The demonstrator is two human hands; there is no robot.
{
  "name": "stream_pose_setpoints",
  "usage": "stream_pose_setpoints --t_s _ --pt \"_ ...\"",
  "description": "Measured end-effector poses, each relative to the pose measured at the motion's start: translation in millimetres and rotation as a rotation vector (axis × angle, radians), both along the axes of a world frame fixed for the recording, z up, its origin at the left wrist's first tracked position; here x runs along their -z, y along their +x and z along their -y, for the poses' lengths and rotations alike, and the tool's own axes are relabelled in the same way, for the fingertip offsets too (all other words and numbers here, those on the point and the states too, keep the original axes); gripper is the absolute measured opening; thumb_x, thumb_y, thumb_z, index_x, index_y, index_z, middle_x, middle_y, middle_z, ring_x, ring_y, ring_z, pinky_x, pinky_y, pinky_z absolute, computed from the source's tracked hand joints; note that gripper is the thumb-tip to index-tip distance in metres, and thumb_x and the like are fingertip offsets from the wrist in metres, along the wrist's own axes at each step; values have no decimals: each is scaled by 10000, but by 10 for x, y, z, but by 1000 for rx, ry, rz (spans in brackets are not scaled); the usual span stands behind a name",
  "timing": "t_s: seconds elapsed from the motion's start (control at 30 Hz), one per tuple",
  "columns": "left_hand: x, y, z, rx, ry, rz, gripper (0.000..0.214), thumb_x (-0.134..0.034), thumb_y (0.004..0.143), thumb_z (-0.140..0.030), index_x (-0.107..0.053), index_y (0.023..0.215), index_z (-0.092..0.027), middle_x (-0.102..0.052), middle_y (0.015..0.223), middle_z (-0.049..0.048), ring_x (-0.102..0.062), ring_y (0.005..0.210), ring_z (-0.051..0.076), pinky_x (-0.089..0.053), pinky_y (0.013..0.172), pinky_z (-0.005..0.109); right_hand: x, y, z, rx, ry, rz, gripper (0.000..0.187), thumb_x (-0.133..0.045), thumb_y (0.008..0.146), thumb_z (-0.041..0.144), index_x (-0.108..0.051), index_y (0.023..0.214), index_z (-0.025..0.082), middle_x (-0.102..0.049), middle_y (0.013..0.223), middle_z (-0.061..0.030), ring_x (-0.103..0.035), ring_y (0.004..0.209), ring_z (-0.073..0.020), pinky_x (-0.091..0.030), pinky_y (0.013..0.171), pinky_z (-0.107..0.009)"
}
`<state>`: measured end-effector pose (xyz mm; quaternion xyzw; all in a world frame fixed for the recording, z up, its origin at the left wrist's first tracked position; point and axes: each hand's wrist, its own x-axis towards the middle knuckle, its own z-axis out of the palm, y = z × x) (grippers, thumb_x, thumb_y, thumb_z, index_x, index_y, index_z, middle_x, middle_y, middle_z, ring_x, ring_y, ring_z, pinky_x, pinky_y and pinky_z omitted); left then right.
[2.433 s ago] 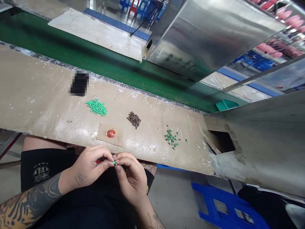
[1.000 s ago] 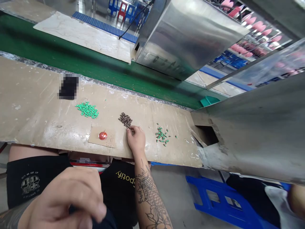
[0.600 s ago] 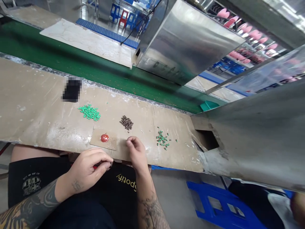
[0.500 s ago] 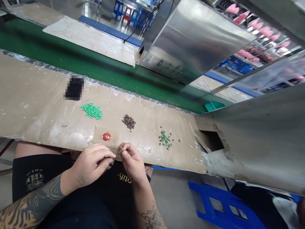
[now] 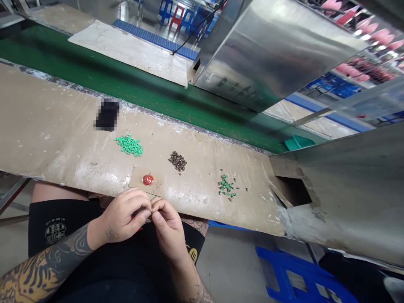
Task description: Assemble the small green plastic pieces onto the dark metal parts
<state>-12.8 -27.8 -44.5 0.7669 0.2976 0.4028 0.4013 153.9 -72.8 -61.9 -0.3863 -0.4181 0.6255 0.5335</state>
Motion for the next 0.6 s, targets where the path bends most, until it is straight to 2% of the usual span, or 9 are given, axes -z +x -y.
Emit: stream_pose_setpoints --t_s 0.13,0.23,0.33,0.6 --pt "12 13 19 11 -93 33 136 -507 998 -214 -583 889 -183 -607 833 35 -557 791 173 -462 748 302 3 9 56 95 115 190 17 -649 963 271 -643 978 263 -573 938 -22 -571 865 -182 -500 760 -316" --pt "50 34 38 24 -185 52 169 -501 1014 -243 -578 876 -185 -592 832 28 -551 783 165 -457 726 285 37 49 79 149 219 320 114 -642 962 207 -660 1044 283 -592 957 -32 -592 878 -188 -509 753 -328" --pt "91 52 50 31 -226 63 168 -510 1016 -244 -579 875 -184 -587 840 26 -550 789 161 -455 729 281 61 99 72 157 281 400 134 -645 958 176 -672 1030 286 -624 948 -32 -618 873 -190 -519 755 -339" --pt "112 73 49 51 -85 109 171 -488 1022 -220 -592 893 -178 -590 809 34 -553 766 165 -466 721 287 85 113 46 169 278 377 60 -676 947 210 -655 913 256 -633 894 -24 -632 806 -179 -528 736 -343"
